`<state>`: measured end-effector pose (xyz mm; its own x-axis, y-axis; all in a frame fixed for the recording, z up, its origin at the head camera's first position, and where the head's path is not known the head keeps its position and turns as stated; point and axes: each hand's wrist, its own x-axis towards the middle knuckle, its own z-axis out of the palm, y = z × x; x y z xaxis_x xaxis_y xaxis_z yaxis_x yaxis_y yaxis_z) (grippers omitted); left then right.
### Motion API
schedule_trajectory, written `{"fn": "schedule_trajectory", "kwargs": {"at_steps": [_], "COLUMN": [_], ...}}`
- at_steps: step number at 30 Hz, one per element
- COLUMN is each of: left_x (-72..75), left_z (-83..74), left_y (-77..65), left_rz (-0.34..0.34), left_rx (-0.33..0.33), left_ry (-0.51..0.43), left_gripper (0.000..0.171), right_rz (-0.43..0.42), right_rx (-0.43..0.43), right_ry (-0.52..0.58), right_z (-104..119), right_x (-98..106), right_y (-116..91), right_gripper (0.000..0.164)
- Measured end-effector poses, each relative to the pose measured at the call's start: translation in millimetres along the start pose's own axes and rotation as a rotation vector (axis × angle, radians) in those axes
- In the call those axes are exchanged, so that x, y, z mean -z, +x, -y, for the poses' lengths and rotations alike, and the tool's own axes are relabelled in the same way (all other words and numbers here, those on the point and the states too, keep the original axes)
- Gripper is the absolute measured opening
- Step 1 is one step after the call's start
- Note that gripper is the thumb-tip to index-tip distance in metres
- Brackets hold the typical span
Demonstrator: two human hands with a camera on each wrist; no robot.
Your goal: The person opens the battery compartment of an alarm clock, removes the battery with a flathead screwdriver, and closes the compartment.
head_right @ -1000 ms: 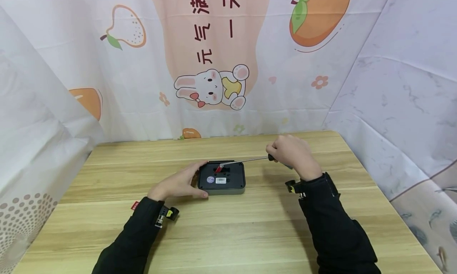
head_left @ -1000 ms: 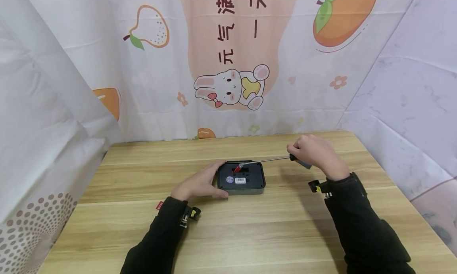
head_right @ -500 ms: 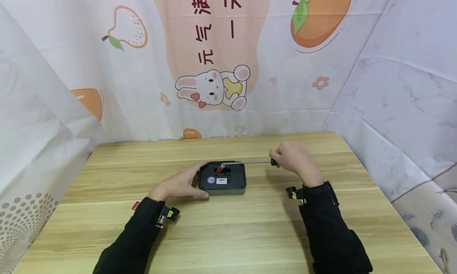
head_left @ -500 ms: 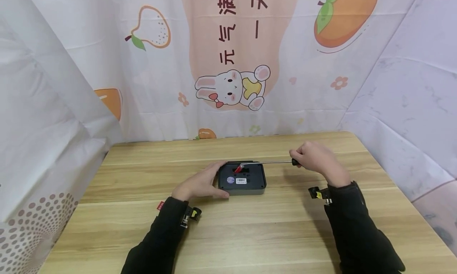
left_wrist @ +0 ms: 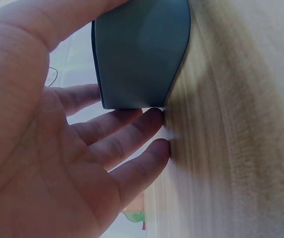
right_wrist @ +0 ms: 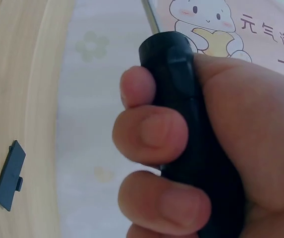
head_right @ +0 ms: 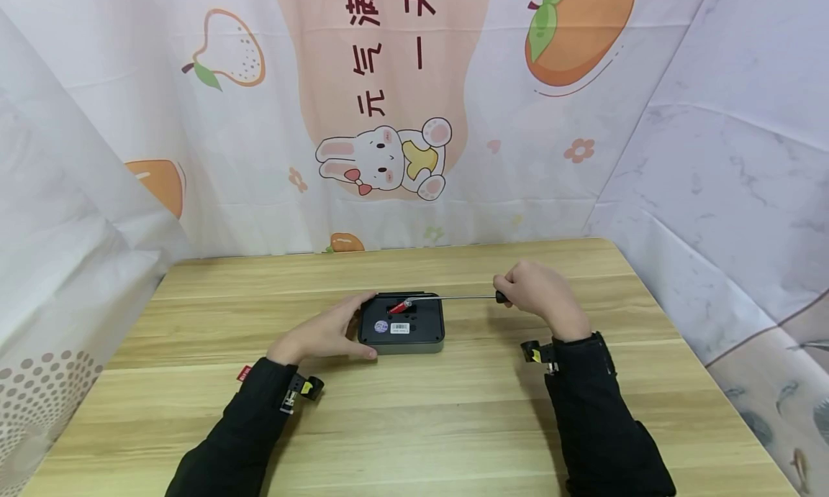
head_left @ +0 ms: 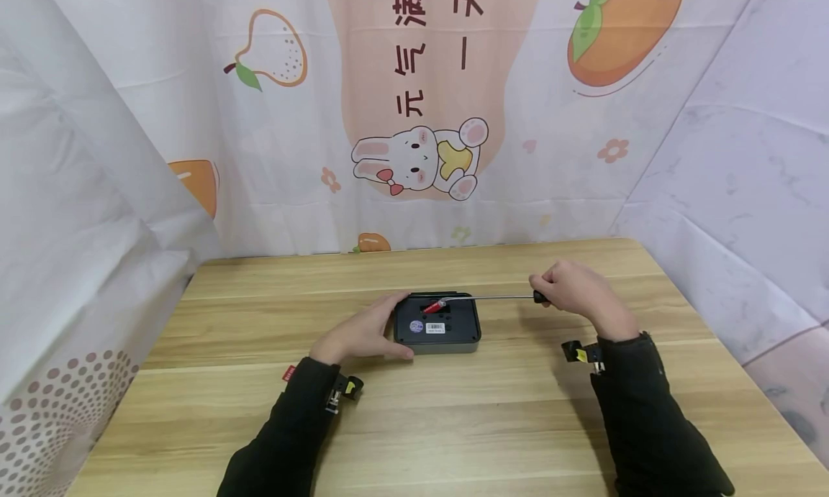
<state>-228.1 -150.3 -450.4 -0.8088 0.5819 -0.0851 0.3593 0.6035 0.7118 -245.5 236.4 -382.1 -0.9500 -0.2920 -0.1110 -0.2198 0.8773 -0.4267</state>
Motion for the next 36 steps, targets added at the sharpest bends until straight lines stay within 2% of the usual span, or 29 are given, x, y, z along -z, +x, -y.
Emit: {"fn": "schedule_trajectory", "kwargs": {"at_steps": [17,36], "left_x": [-0.5,-0.2], "left_z": [-1.4,-2.0], "left_y": [0.0,0.2], "left_rz": [-0.002,-0.005], "left_rx": [-0.013,-0.008], "left_ry": [-0.02,-0.02], "left_gripper": [0.112,0.112], "right_rz": [0.048,0.058], "right_rx": [-0.003,-0.002], "right_ry": [0.001,0.004], "right_z": [-11.7,-12.1], "right_x": [-1.9,-2.1], "right_y": [3.2,0.9], "right_gripper": [0.053,0.052]}}
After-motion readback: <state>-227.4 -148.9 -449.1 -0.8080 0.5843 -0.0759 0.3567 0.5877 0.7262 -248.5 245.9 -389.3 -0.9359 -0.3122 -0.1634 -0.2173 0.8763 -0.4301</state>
